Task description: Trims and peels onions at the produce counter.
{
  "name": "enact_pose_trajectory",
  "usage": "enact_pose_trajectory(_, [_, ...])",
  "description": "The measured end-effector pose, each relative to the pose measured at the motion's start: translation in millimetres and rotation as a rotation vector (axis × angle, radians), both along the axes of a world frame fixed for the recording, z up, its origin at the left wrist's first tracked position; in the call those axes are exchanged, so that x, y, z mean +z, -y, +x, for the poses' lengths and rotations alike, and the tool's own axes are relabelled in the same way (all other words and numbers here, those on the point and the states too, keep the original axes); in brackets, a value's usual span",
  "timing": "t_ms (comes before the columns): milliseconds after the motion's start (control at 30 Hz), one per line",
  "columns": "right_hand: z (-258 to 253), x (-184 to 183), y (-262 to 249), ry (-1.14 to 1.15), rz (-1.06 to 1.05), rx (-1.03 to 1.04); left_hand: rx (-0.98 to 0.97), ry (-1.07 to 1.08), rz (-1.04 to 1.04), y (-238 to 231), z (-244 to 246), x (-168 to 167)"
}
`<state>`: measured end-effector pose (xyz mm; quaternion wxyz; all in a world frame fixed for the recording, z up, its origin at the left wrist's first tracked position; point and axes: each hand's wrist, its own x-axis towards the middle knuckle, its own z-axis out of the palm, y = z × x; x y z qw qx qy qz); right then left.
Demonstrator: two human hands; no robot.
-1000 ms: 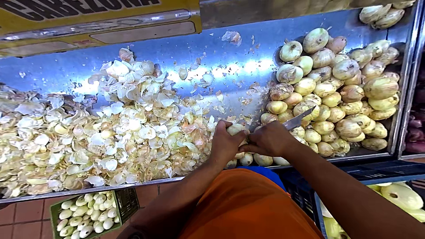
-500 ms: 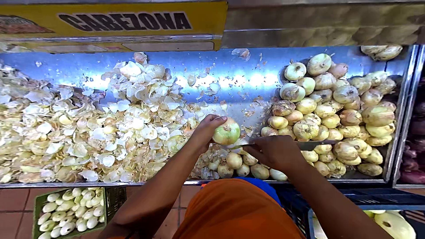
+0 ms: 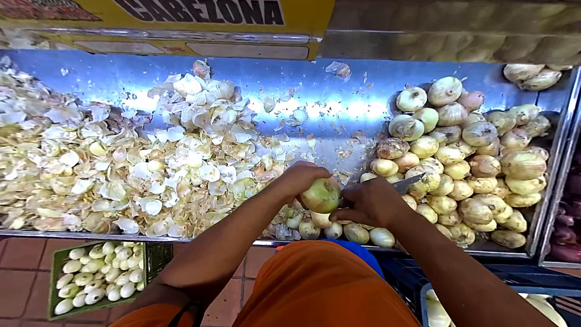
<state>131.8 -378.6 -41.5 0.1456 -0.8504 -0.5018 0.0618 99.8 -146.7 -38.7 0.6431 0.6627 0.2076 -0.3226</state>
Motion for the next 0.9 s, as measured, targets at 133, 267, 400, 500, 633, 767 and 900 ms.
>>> enact_pose_trajectory(133, [-12.6, -7.6, -1.1, 0.086, 0.007, -0.013, 0.415, -0.173, -0.205, -2.0, 11.0, -13.3])
enact_pose_trajectory(267, [-34.1, -5.9, -10.4, -0.108, -0.218, -0.007, 0.639, -0.213, -0.413, -15.2, 19.5, -20.8])
enact_pose_trajectory(400, [-25.6, 0.4, -13.6, -0.301, -0.336, -0.306, 0.589, -0.156, -0.424, -21.5, 4.6, -22.2])
enact_pose_trajectory(500, [-18.9, 8.5, -13.7, -0.261, -0.242, -0.381, 0.572, -0.043, -0.468, -31.2, -6.6, -24.4])
enact_pose_trajectory(633, [-9.2, 24.4, -27.7, -0.229, -0.297, -0.406, 0.416, 0.079, -0.417, -36.5, -20.1, -22.2])
enact_pose_trajectory(767, [-2.9, 34.8, -37.4, -0.190, -0.437, -0.380, 0.370, 0.151, -0.358, -30.0, -27.1, -15.6])
enact_pose_trajectory(900, [-2.7, 32.8, -41.7, -0.192, -0.529, -0.315, 0.420, 0.179, -0.264, -16.5, -33.8, -8.9])
